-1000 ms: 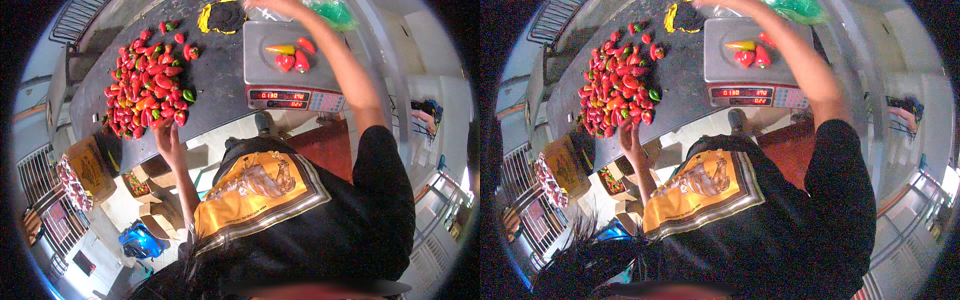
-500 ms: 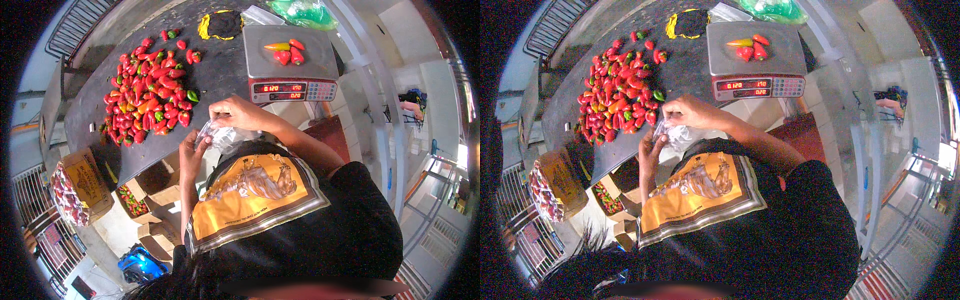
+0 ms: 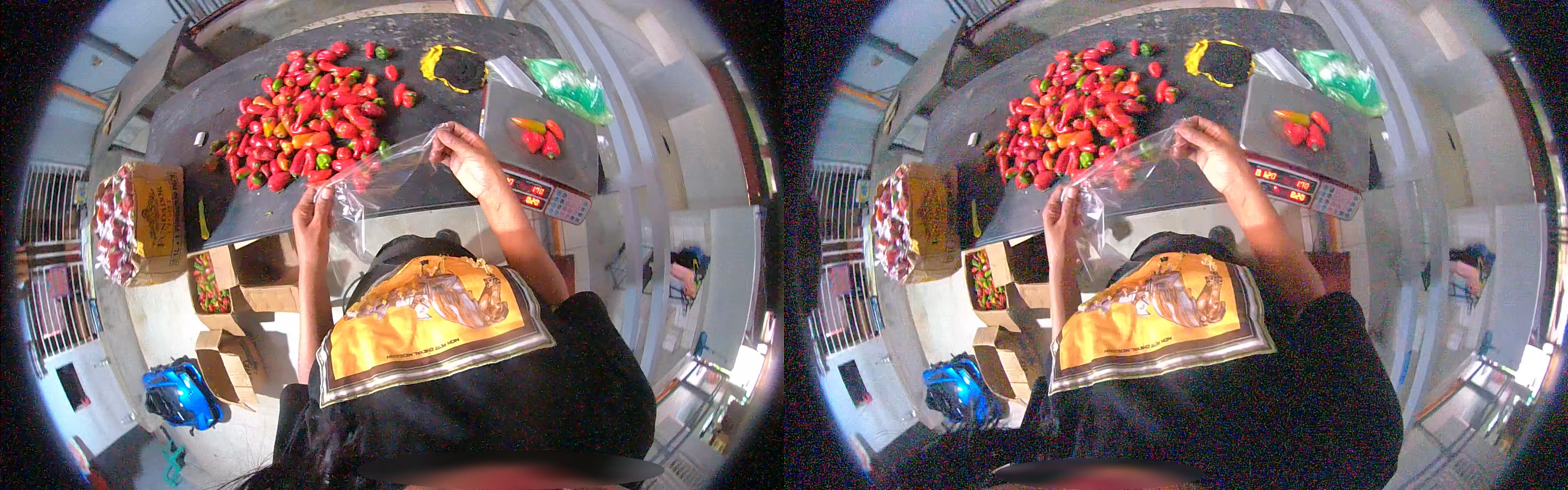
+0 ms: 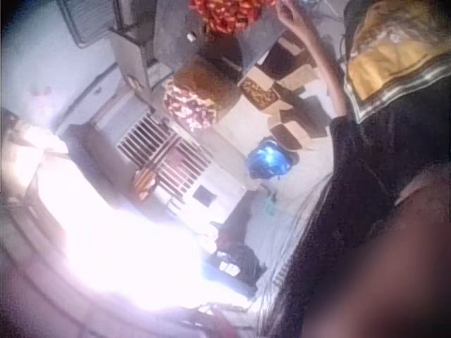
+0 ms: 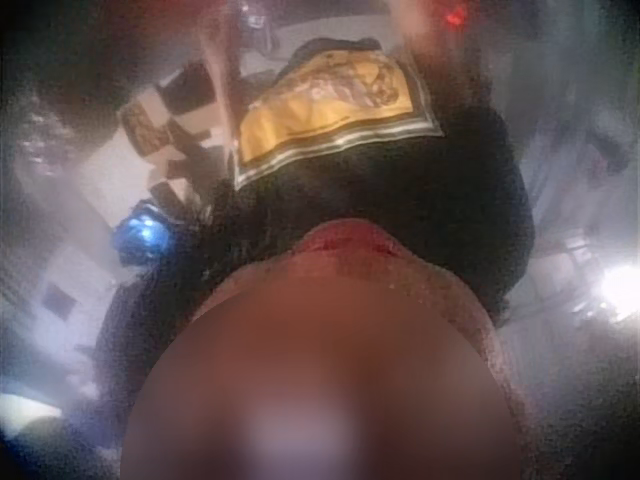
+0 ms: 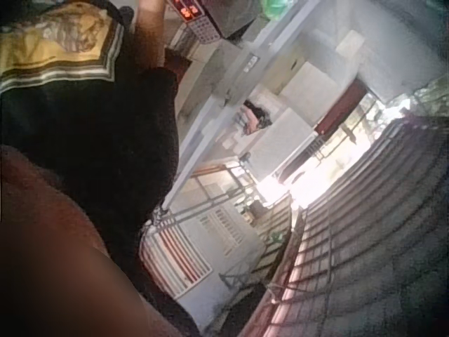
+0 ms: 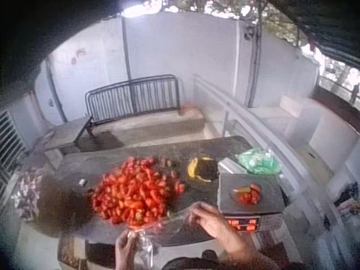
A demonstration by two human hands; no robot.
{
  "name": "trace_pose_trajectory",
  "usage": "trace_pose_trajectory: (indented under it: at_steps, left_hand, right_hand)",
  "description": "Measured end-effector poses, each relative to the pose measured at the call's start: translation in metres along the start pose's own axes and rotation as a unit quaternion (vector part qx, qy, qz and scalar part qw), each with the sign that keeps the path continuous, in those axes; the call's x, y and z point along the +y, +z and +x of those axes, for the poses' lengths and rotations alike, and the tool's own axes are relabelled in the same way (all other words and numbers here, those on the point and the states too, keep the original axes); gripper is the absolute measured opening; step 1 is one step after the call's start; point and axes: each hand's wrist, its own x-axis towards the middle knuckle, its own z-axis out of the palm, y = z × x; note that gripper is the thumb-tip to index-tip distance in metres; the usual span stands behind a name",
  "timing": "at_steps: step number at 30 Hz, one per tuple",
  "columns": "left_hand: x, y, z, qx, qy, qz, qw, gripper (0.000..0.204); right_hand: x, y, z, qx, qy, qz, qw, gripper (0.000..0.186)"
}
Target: The person selects red and green peppers from a pile on a table, places them on a digital scale, transfers them into a clear plastic bag, and ties the bag closed. The process is repeated multiple times throughout the clip.
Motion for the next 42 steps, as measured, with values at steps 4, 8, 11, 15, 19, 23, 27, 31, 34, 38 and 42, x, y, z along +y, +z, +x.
trace_pose_trajectory:
  at_steps: [4, 8, 11, 15, 19, 23, 27, 31, 34, 38, 42]
  left_hand:
    - [-0.029, -0.024, 0.008, -0.045, 0.049, 0.006, 0.998, 0.013]
    - [-0.036, -0.033, 0.008, -0.052, 0.036, 0.017, 0.998, 0.013]
    - [-0.048, -0.031, 0.01, -0.02, 0.058, 0.014, 0.998, 0.015]
    - [-0.06, -0.032, 0.014, -0.026, 0.024, 0.013, 0.999, 0.019]
    - [-0.078, -0.04, 0.016, -0.076, -0.041, 0.032, 0.996, 0.021]
    - [-0.11, -0.043, 0.011, -0.149, -0.144, -0.006, 0.978, 0.02]
    - [-0.152, -0.058, 0.009, -0.115, -0.067, 0.156, 0.979, 0.019]
    - [-0.114, -0.05, 0.005, 0.007, 0.029, 0.141, 0.99, 0.022]
    - [-0.052, -0.029, -0.005, -0.071, 0.0, 0.103, 0.992, 0.024]
    - [-0.055, 0.008, -0.008, -0.171, -0.025, -0.035, 0.984, 0.025]
    - [-0.071, 0.026, -0.011, -0.173, -0.025, -0.089, 0.981, 0.021]
  right_hand:
    - [0.012, -0.004, 0.013, -0.007, -0.023, 0.023, 0.999, 0.016]
    - [0.008, 0.004, 0.018, 0.014, -0.012, 0.069, 0.997, 0.025]
    - [0.015, 0.016, 0.004, 0.005, 0.054, 0.049, 0.997, 0.038]
    - [0.05, 0.0, -0.008, 0.01, 0.102, -0.056, 0.993, 0.026]
    - [0.054, -0.012, -0.002, 0.071, 0.054, -0.118, 0.989, 0.024]
    - [0.06, -0.009, -0.004, 0.108, 0.001, -0.198, 0.974, 0.024]
    - [0.058, -0.004, -0.007, 0.089, -0.036, -0.392, 0.915, 0.025]
    - [0.067, -0.003, -0.01, 0.063, 0.0, -0.373, 0.926, 0.03]
    - [0.065, 0.017, -0.018, -0.004, -0.021, -0.423, 0.906, 0.025]
    - [0.065, 0.045, -0.024, -0.081, -0.027, -0.473, 0.877, 0.012]
    - [0.074, 0.055, -0.032, -0.136, -0.035, -0.479, 0.867, 0.013]
